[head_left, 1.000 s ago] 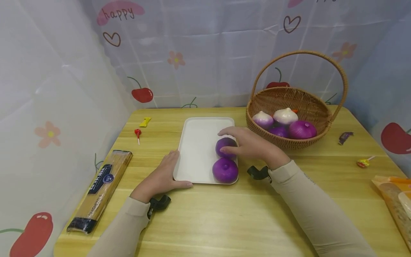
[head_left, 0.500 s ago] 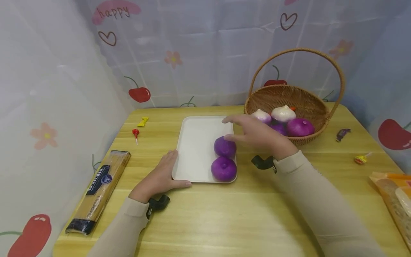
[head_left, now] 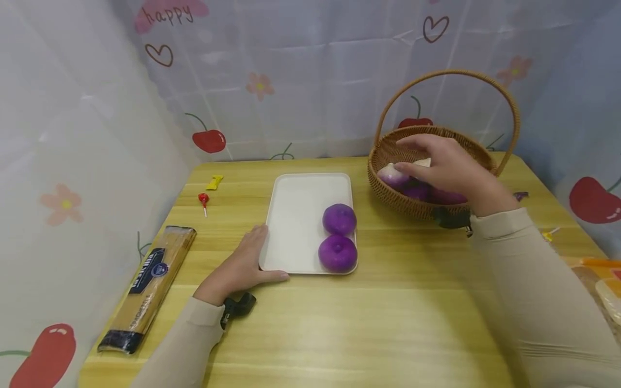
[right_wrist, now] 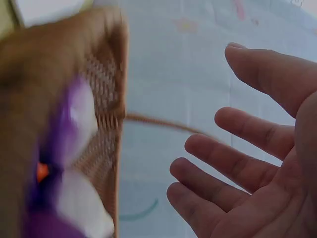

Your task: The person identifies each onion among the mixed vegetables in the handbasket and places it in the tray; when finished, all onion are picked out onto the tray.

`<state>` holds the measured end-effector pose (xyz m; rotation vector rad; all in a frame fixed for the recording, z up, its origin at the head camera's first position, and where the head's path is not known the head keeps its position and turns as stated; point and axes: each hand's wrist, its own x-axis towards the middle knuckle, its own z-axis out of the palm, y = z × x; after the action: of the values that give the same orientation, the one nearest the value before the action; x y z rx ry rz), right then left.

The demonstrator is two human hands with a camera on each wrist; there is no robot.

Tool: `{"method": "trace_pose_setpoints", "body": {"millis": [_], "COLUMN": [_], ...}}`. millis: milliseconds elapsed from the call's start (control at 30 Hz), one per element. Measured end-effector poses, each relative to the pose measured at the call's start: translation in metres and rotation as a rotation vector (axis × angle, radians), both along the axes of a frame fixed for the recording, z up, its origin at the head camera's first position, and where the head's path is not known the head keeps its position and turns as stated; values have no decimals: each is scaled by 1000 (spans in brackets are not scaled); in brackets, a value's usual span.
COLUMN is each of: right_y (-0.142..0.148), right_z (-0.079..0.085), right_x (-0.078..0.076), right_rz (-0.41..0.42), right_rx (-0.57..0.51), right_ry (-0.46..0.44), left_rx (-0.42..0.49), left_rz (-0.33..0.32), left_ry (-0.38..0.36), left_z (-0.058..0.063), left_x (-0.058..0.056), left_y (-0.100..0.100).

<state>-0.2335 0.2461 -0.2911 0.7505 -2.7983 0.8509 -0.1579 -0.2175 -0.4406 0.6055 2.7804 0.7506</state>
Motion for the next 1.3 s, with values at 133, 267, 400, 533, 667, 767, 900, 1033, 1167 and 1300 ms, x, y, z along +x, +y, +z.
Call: {"method": "trace_pose_setpoints", "body": {"millis": [133, 267, 400, 533, 667, 767, 900, 1033, 1167, 1300], "right_y": [34, 60, 75, 82, 84, 85, 87, 88, 85, 82], "right_z": [8, 12, 12, 10, 9, 8, 5, 2, 1, 2], "right_x": [2, 5, 7, 8, 10, 12, 14, 16, 17, 15], "right_rz": [-89, -155, -181, -191, -195, -197, -189, -180, -178, -171], "right_rx": [6, 14, 18, 29, 50, 59, 56, 41, 35, 41], "right_ry": [-60, -138, -187, -210, -208, -206, -198, -201, -213, -216], "left_rx": [-7, -8, -3, 4, 8, 4, 9, 11, 11, 11], "left_rz": [-2, -2, -1, -1, -1, -4, -7, -14, -16, -9], "left_ry": [6, 3, 3, 11, 22, 21, 20, 27, 22, 13], "left_z": [0, 0, 1, 1, 1, 1, 1, 2, 4, 6], "left_x": [0, -1, 0, 0, 1, 1, 1, 1, 3, 4], "left_y": [1, 1, 1, 2, 2, 3, 3, 3, 4, 3]}}
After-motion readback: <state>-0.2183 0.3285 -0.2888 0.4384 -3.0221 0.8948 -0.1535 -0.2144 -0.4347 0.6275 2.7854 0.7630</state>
